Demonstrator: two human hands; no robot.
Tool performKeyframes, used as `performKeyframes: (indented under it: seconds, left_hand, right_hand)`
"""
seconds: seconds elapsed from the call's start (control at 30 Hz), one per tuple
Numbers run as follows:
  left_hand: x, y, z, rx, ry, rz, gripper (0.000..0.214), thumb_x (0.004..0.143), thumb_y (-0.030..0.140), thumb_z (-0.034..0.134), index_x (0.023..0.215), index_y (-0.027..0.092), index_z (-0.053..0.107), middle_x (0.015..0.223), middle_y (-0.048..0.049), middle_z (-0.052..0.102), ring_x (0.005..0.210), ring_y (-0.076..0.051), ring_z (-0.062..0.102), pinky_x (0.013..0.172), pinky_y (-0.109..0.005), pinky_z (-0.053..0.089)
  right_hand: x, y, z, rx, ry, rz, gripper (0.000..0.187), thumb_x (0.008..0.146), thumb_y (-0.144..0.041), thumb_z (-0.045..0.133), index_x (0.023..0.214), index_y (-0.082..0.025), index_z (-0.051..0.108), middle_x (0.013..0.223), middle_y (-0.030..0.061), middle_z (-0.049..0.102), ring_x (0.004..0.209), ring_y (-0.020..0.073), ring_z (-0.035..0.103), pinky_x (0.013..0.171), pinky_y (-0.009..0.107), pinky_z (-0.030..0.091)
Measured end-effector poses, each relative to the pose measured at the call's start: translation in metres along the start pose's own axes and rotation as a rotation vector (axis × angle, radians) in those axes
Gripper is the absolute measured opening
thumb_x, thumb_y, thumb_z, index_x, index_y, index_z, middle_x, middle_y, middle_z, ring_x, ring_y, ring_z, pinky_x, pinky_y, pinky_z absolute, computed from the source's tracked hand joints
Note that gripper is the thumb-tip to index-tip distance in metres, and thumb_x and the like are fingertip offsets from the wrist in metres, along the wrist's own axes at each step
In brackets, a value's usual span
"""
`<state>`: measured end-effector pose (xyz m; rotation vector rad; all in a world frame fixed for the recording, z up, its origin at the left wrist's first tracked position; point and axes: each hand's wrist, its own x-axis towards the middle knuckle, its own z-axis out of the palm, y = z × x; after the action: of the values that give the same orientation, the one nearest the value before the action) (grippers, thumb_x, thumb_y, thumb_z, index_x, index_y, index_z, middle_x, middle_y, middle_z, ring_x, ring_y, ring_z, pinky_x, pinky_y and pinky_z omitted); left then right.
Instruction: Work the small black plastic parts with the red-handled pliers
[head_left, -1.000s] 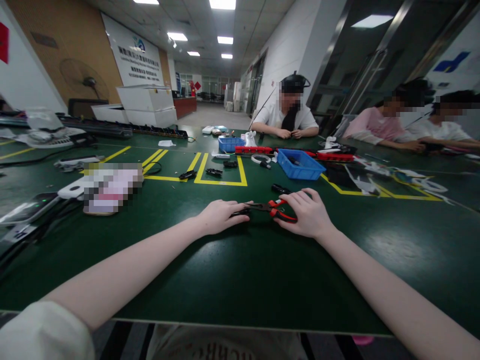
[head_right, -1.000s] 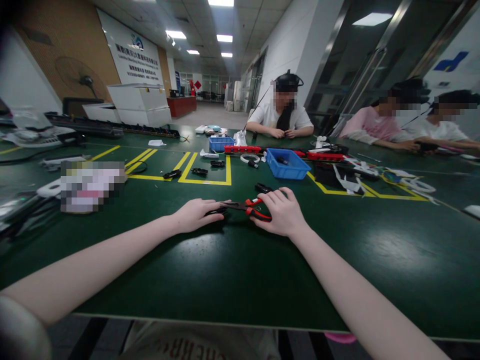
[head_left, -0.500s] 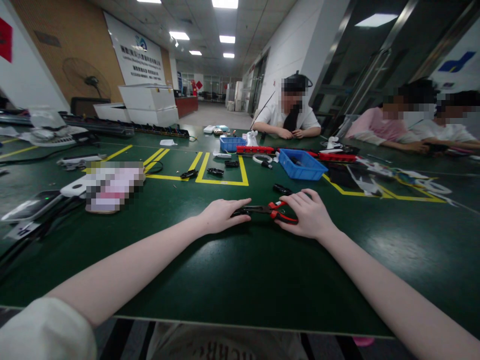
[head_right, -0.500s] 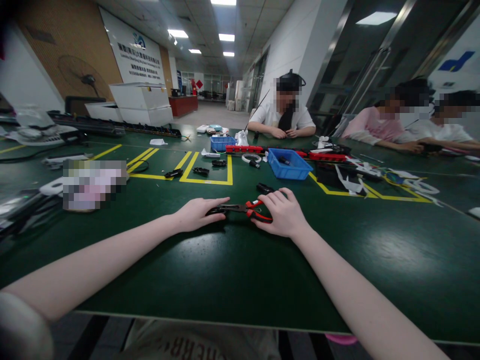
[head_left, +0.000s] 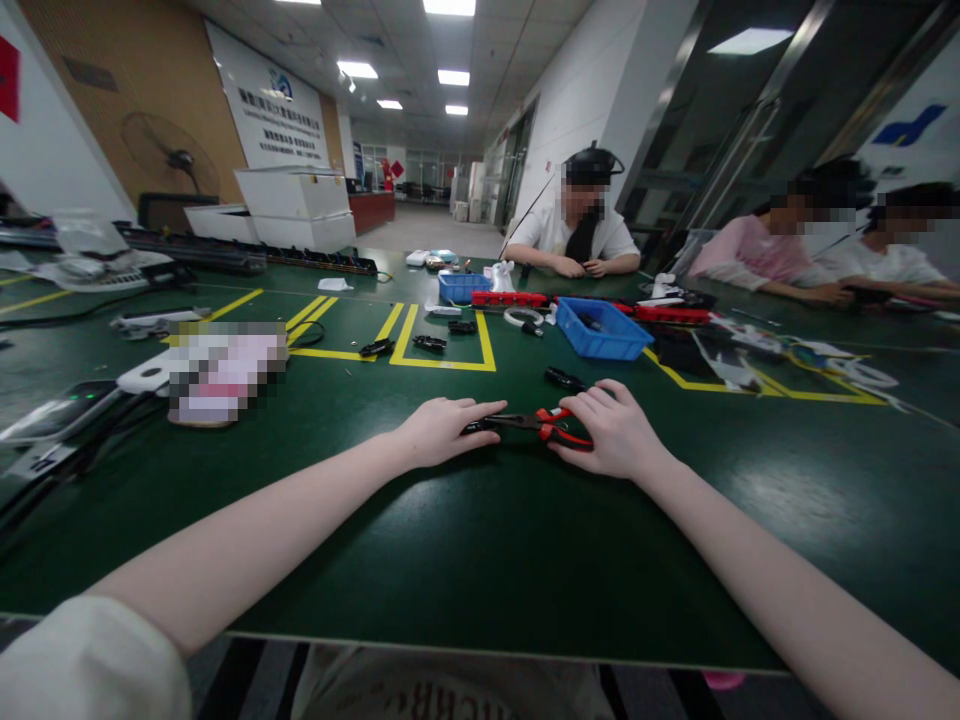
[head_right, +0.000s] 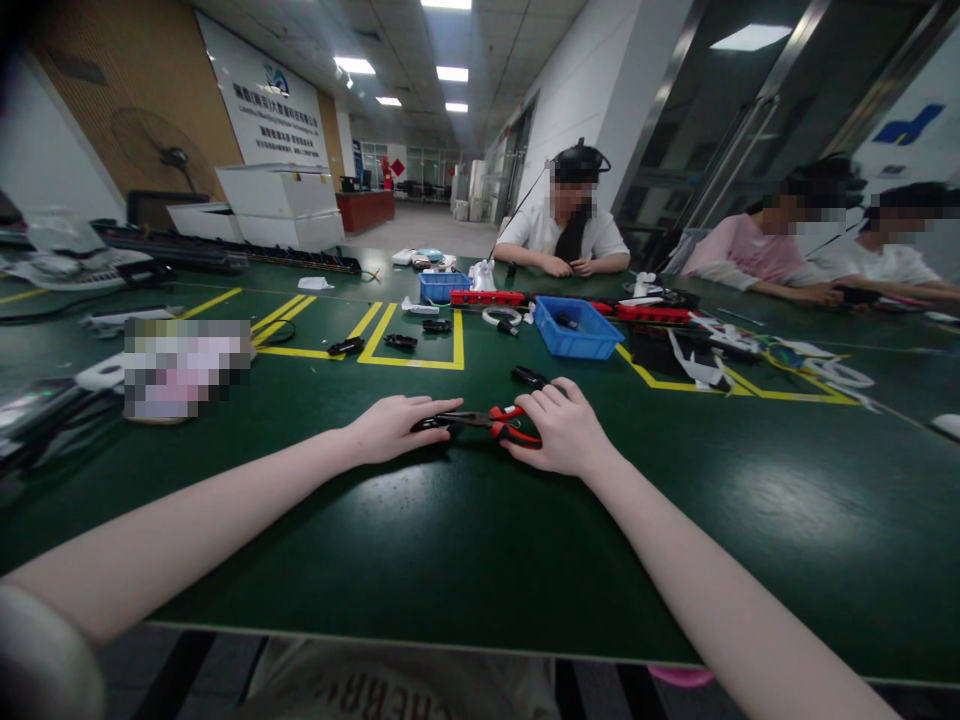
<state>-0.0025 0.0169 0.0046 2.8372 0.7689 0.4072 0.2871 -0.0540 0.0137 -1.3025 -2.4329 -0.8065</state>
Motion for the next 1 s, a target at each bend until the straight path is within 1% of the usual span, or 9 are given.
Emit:
performKeyframes:
  seconds: [0.2, 0.27, 0.43, 0.57, 0.67, 0.8, 1.0]
  left_hand:
    - [-0.0005, 0.0008, 0.0, 0.067, 0.012, 0.001, 0.06, 0.1, 0.051, 0.041, 0.156, 0.034, 0.024, 0.098, -0.0021, 0.063, 0.078, -0.018, 0.065, 0.068, -0.025, 0.045]
    - [-0.0005, 0.0009, 0.0002, 0.084, 0.017, 0.008, 0.061, 0.101, 0.05, 0.042, 0.156, 0.034, 0.023, 0.094, -0.0015, 0.061, 0.076, -0.016, 0.064, 0.065, -0.023, 0.043]
    - [-0.0004, 0.0006, 0.0009, 0.116, 0.015, 0.023, 0.055, 0.1, 0.051, 0.042, 0.153, 0.036, 0.033, 0.093, -0.0018, 0.06, 0.074, -0.015, 0.063, 0.063, -0.022, 0.042]
    - [-0.0006, 0.0012, 0.0005, 0.08, 0.012, 0.012, 0.052, 0.1, 0.051, 0.043, 0.149, 0.035, 0.039, 0.101, -0.0033, 0.063, 0.083, -0.017, 0.066, 0.067, -0.023, 0.045]
    - [-0.0003, 0.0018, 0.0003, 0.06, 0.016, 0.0, 0.051, 0.099, 0.052, 0.044, 0.148, 0.035, 0.042, 0.102, -0.0035, 0.064, 0.085, -0.018, 0.067, 0.069, -0.024, 0.047]
    - [0.0005, 0.0011, 0.0012, 0.057, 0.015, 0.005, 0.051, 0.099, 0.054, 0.044, 0.146, 0.034, 0.044, 0.104, -0.0034, 0.064, 0.086, -0.019, 0.067, 0.07, -0.025, 0.048]
    - [0.001, -0.0001, 0.001, 0.045, 0.013, 0.007, 0.051, 0.099, 0.054, 0.044, 0.146, 0.034, 0.044, 0.105, -0.0032, 0.064, 0.088, -0.019, 0.067, 0.071, -0.026, 0.048]
  right_hand:
    - [0.0004, -0.0006, -0.0016, 0.017, -0.012, 0.011, 0.043, 0.082, -0.054, 0.06, 0.103, -0.017, 0.066, 0.09, 0.0107, 0.07, 0.086, 0.0265, 0.06, 0.095, 0.045, 0.037]
    - [0.0005, -0.0008, -0.0021, 0.017, -0.011, 0.014, 0.043, 0.081, -0.053, 0.061, 0.104, -0.017, 0.066, 0.09, 0.0109, 0.07, 0.087, 0.0265, 0.06, 0.095, 0.045, 0.037]
    - [0.0002, -0.0011, -0.0024, 0.027, -0.029, 0.015, 0.044, 0.081, -0.054, 0.06, 0.103, -0.017, 0.066, 0.091, 0.0113, 0.071, 0.086, 0.0263, 0.061, 0.096, 0.046, 0.038]
    - [0.0002, -0.0008, -0.0021, 0.022, -0.033, 0.013, 0.043, 0.081, -0.054, 0.061, 0.102, -0.017, 0.067, 0.089, 0.011, 0.071, 0.085, 0.0259, 0.062, 0.095, 0.046, 0.038]
    - [0.0005, -0.0001, -0.0017, 0.018, -0.026, 0.003, 0.043, 0.081, -0.053, 0.061, 0.104, -0.017, 0.067, 0.091, 0.0108, 0.071, 0.087, 0.0263, 0.062, 0.095, 0.046, 0.038]
    - [0.0005, 0.0003, -0.0005, -0.023, 0.012, -0.014, 0.045, 0.081, -0.053, 0.061, 0.108, -0.017, 0.067, 0.094, 0.0109, 0.072, 0.09, 0.0274, 0.062, 0.097, 0.047, 0.037]
    - [0.0002, 0.0004, 0.0009, -0.074, 0.037, -0.033, 0.045, 0.084, -0.054, 0.058, 0.106, -0.015, 0.066, 0.095, 0.0122, 0.072, 0.091, 0.0265, 0.063, 0.099, 0.046, 0.036]
